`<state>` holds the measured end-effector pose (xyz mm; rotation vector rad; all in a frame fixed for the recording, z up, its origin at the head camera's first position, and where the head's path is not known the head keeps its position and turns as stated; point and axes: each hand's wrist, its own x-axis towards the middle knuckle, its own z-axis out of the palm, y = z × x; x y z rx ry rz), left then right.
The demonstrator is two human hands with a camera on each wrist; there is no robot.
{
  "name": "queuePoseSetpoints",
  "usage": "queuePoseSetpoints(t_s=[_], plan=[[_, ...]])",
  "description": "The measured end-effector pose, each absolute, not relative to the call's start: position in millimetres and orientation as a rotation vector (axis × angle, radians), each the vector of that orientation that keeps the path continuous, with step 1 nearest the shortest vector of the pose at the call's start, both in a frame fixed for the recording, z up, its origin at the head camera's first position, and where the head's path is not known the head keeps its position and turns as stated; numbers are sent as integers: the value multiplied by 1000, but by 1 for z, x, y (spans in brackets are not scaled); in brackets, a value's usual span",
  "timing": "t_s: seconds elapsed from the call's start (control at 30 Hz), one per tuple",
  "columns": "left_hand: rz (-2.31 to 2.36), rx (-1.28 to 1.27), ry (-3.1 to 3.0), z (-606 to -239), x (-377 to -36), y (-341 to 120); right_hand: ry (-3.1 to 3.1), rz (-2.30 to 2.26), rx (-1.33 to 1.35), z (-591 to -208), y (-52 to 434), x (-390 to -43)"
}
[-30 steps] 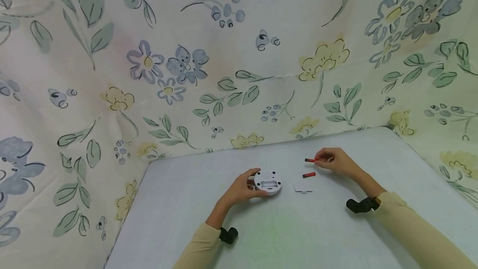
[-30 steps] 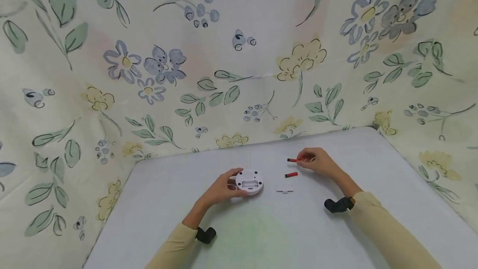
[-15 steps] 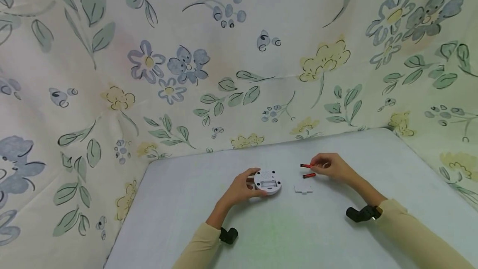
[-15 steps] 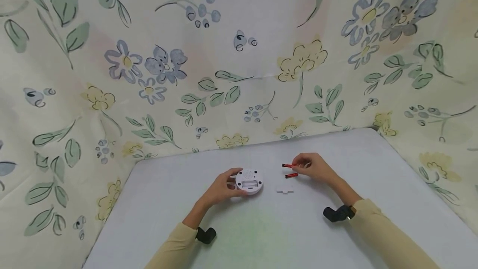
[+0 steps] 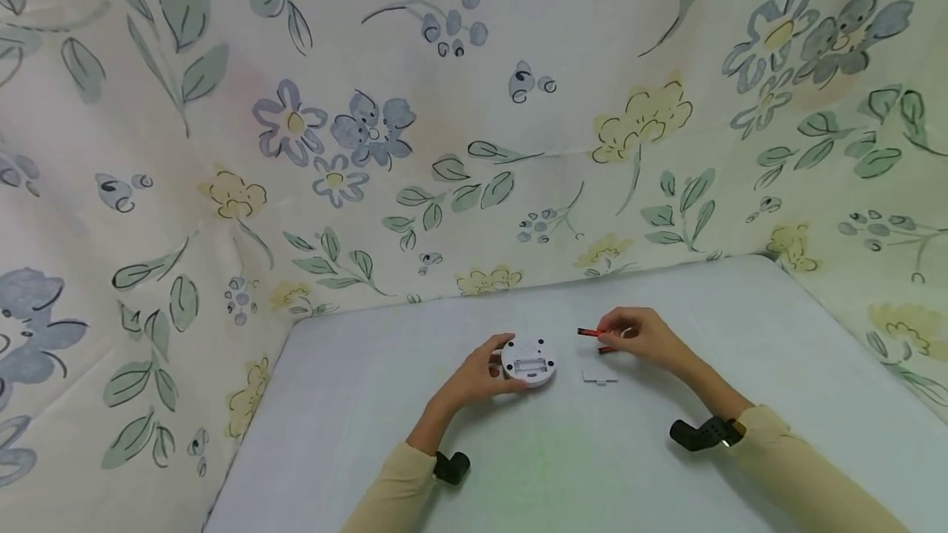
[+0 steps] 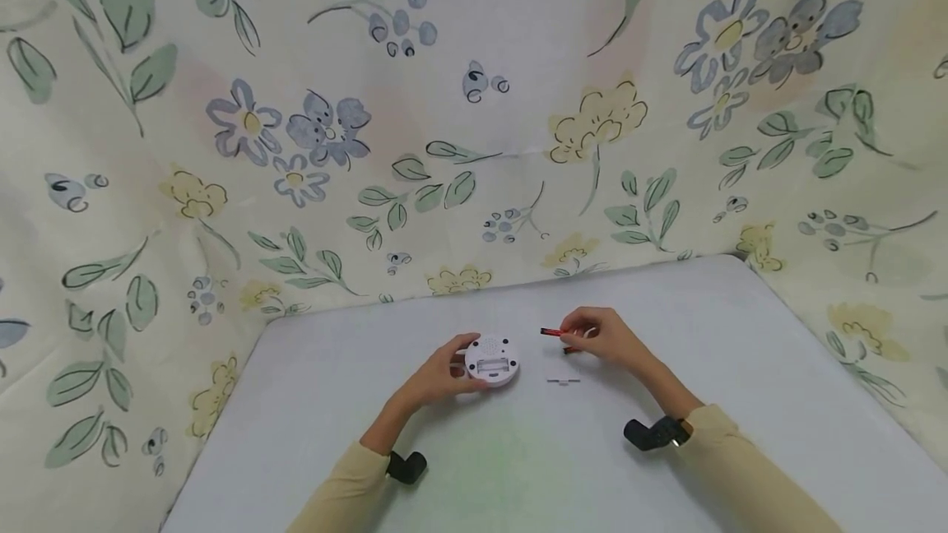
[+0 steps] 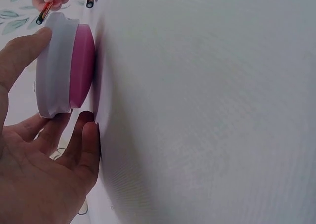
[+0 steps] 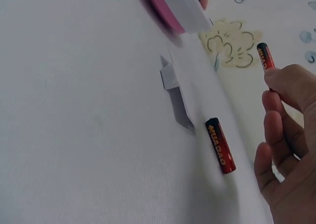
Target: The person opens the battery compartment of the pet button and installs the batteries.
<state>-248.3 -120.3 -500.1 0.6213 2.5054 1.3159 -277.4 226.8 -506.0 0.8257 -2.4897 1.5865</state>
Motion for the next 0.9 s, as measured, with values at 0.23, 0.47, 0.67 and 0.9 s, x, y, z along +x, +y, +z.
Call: queuePoseSetpoints(t_s=[0.23, 0.47, 0.67, 0.9], plan=[[1328, 612, 2514, -500, -246, -118, -2536, 1562, 856, -507, 208, -275], [1323, 602, 2516, -499, -246, -116, -2573, 1581, 929, -507, 189, -275], [1307, 623, 2526, -498, -247, -116, -2547, 1608, 1041, -504, 177, -275], [1318, 627, 2516, -497, -246, -116, -2569, 1604, 1062, -505, 168, -276]])
